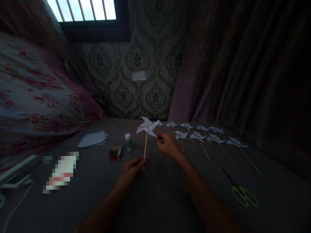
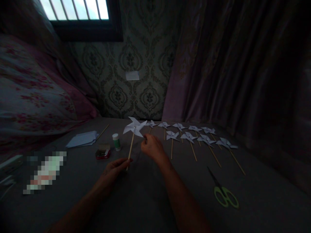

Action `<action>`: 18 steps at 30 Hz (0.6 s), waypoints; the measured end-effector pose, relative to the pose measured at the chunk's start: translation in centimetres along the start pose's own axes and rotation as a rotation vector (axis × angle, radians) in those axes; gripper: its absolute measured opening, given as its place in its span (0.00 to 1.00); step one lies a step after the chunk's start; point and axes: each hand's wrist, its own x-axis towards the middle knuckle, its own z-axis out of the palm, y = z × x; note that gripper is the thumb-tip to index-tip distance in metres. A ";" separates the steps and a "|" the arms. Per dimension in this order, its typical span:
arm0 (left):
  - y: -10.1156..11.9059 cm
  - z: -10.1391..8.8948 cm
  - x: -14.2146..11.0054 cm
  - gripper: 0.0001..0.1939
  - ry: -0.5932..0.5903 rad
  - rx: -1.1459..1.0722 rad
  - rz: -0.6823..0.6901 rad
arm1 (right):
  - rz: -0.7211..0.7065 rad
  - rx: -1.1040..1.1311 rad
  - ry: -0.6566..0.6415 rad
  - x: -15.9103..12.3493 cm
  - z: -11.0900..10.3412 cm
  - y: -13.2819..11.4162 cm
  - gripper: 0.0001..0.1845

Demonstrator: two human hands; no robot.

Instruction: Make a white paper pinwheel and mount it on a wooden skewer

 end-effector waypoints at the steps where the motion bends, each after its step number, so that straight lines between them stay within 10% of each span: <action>1: 0.0 0.0 0.0 0.20 -0.018 -0.010 -0.010 | -0.004 0.028 -0.028 -0.1 0.2 -0.1 0.20; 8: 0.0 0.0 -0.2 0.17 -0.037 -0.011 -0.015 | -0.129 0.336 -0.270 -0.1 0.6 -0.6 0.23; 14: 0.5 0.4 -0.6 0.19 -0.030 0.019 -0.039 | -0.011 -0.038 0.224 0.4 -1.8 0.2 0.18; 18: 0.6 0.5 -0.7 0.20 -0.008 0.057 -0.046 | 0.055 -0.269 0.147 0.0 -1.6 0.4 0.22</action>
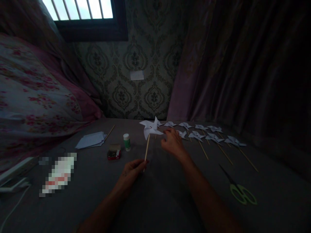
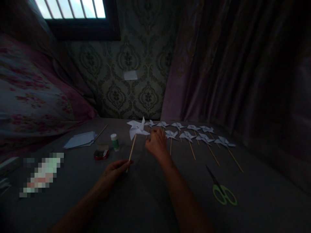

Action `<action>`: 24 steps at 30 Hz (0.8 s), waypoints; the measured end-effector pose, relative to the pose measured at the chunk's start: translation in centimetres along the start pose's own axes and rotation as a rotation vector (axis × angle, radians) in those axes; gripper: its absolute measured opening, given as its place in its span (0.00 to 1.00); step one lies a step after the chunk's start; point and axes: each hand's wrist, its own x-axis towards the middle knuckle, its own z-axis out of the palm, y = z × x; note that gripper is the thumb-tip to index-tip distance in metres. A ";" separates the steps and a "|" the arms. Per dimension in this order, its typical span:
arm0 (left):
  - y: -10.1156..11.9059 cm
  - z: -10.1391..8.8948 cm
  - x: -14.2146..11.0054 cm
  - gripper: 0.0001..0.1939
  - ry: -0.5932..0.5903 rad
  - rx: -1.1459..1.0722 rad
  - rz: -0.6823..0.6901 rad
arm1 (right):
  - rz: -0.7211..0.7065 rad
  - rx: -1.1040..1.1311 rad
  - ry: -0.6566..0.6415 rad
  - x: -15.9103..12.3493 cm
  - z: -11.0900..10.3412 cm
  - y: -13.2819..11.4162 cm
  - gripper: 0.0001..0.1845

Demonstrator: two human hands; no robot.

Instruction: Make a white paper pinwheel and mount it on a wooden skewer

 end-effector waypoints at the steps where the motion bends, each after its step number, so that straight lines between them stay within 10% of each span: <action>1: 0.0 0.0 0.0 0.20 0.003 0.008 0.004 | -0.014 -0.009 -0.049 -0.2 0.3 -0.2 0.21; 10: -0.6 -0.4 0.4 0.21 -0.043 0.141 0.130 | -0.121 0.186 -0.229 -0.6 0.1 -0.2 0.16; 18: -0.5 -0.7 0.7 0.14 0.124 0.521 0.620 | -0.089 0.640 0.047 1.0 -4.9 2.7 0.25; 24: -0.6 -0.7 0.5 0.13 0.116 0.557 0.672 | -0.120 0.941 0.076 0.6 -6.7 4.1 0.27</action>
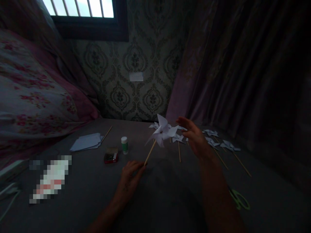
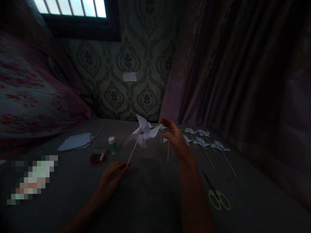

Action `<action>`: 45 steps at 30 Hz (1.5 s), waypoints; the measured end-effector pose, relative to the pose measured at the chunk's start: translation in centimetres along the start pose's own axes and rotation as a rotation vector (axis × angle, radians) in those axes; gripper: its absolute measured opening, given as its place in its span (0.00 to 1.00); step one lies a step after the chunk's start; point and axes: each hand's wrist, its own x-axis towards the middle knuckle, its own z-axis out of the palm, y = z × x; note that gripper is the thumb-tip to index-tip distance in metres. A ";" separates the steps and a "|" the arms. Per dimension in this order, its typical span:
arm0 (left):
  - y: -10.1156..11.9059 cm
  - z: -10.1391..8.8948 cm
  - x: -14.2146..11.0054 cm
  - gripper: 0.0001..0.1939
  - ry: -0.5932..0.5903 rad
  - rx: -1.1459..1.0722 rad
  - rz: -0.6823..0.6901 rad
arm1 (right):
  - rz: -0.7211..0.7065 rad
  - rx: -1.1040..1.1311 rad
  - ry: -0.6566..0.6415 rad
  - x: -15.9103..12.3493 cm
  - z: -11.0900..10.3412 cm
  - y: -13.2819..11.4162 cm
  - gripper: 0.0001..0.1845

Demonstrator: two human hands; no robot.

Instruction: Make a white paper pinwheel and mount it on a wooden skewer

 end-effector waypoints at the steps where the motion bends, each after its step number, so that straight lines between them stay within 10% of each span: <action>1: 0.0 0.0 -0.1 0.12 -0.007 0.008 0.007 | -0.023 -0.001 0.000 -0.1 -0.3 -0.3 0.26; 8: -0.9 0.0 -0.2 0.12 0.064 0.208 0.172 | -0.178 -0.332 -0.171 -1.3 -0.3 -3.5 0.22; 27: -2.7 -1.5 -0.1 0.12 0.382 0.616 0.688 | -0.391 -0.307 -0.328 -2.0 -0.8 -5.0 0.10; 36: -3.3 -1.3 0.3 0.11 0.204 0.535 0.596 | -0.356 -0.298 -0.288 -1.7 -0.5 -4.2 0.09; 45: -1.4 -0.9 0.8 0.15 -0.218 0.335 0.263 | 0.172 -0.082 -0.322 -0.8 -0.5 1.1 0.12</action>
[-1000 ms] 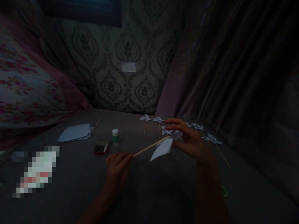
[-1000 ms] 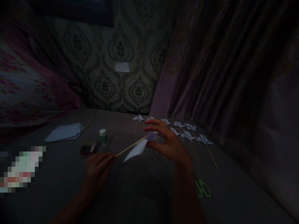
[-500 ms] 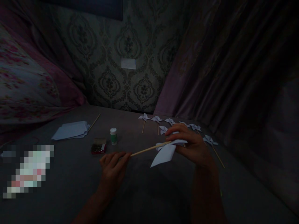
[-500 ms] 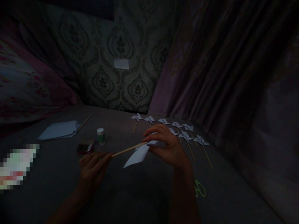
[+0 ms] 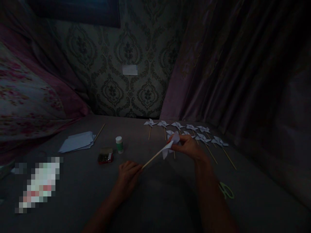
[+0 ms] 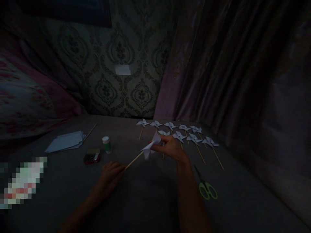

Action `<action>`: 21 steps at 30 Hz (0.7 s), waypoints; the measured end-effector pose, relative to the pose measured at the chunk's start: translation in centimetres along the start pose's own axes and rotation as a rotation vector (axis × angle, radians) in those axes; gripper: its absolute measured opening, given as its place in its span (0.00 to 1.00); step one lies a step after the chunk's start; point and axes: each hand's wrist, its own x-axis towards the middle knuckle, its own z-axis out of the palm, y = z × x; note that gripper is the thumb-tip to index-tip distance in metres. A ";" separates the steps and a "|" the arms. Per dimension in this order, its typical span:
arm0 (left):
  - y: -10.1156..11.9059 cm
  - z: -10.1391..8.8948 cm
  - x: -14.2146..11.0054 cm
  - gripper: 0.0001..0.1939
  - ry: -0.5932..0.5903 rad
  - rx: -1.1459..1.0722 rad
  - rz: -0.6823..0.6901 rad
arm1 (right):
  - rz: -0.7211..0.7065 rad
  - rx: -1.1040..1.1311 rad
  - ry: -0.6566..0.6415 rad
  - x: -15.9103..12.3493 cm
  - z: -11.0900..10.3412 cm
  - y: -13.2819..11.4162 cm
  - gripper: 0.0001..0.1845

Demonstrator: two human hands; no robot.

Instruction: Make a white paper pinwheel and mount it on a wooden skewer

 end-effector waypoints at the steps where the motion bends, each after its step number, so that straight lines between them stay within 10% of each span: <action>1: 0.1 0.0 0.1 0.15 -0.040 -0.029 -0.028 | 0.062 0.075 0.033 0.3 0.2 1.0 0.14; 11: -0.6 0.3 0.2 0.20 -0.279 -0.145 -0.222 | 0.626 0.535 0.250 2.4 4.1 8.1 0.17; 21: 0.1 -0.4 0.8 0.24 -0.398 -0.281 -0.365 | 0.765 0.511 0.367 3.5 6.6 9.5 0.16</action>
